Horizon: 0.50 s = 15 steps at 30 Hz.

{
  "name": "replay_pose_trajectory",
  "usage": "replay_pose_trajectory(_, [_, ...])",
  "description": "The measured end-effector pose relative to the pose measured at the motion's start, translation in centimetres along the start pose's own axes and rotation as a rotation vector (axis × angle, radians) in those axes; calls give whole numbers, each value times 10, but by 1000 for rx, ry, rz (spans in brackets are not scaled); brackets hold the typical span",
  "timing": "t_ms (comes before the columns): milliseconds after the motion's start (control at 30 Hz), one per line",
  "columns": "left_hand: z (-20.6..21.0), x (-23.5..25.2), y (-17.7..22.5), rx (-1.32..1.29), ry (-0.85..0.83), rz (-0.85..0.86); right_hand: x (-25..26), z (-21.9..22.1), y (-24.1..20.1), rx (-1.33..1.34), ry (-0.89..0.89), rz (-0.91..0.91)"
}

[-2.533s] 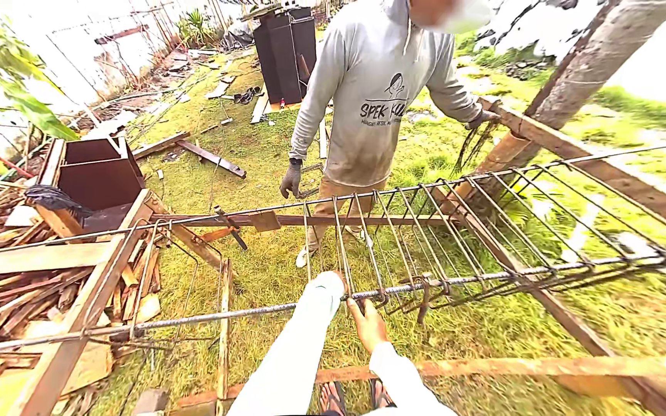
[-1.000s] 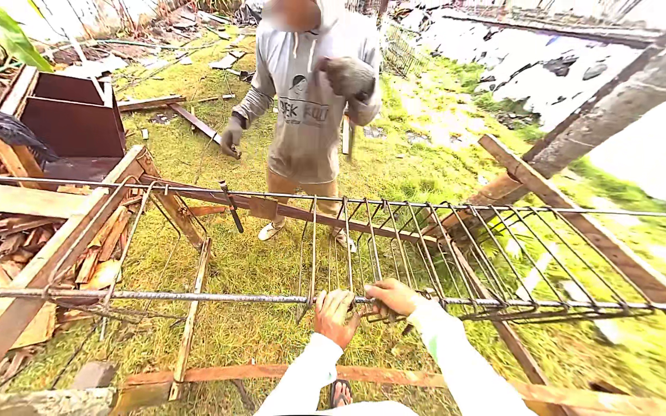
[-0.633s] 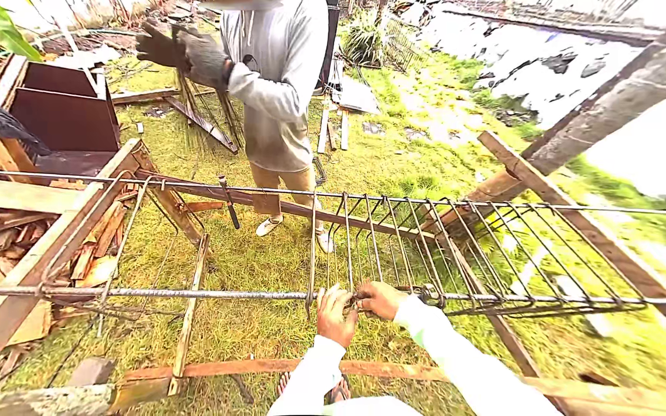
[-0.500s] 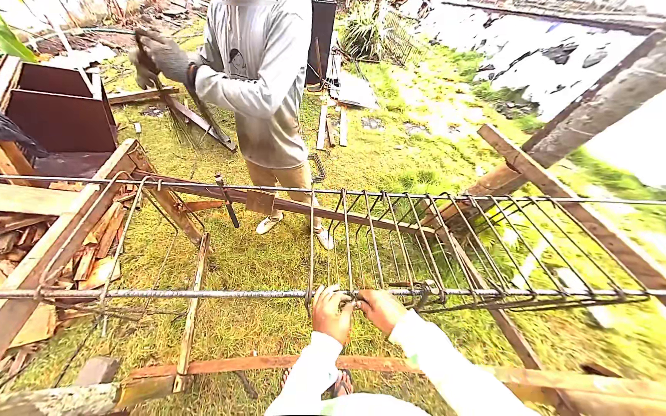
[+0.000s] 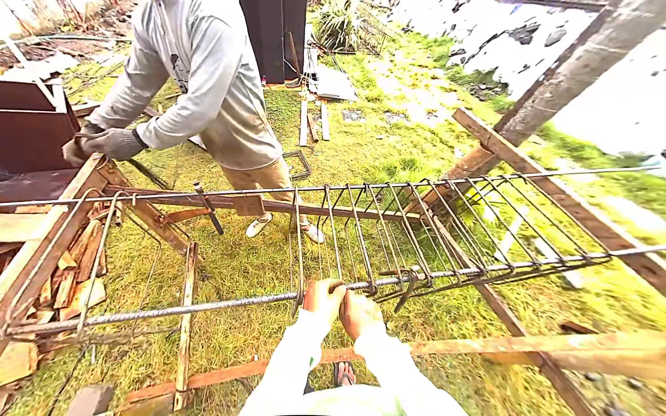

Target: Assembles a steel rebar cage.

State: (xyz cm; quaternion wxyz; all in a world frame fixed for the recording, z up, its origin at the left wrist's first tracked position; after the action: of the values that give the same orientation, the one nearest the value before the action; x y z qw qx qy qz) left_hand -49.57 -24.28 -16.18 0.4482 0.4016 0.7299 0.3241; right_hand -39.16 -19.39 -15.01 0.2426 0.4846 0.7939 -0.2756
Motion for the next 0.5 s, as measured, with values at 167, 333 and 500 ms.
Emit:
replay_pose_trajectory(167, [64,-50,-37,-497,376,41,11,1,-2,48,-59,76])
replay_pose_trajectory(333, [66,-24,-70,-810,176,-196,28,20,4,1189,-31,239])
replay_pose_trajectory(500, [52,-3,-65,-823,128,-189,11,7,30,902,-88,90])
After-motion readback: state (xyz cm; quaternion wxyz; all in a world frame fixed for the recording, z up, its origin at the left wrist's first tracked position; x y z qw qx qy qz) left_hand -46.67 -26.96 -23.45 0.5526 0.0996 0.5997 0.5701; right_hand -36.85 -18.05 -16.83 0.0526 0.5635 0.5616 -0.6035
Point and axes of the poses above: each hand's wrist, its own x-axis towards the middle knuckle, its own z-axis out of the palm, y = z × x, the point moved 2 cm from there along x, towards the middle knuckle, and after that the axes turned 8 degrees about -y, right-handed, at the moved point
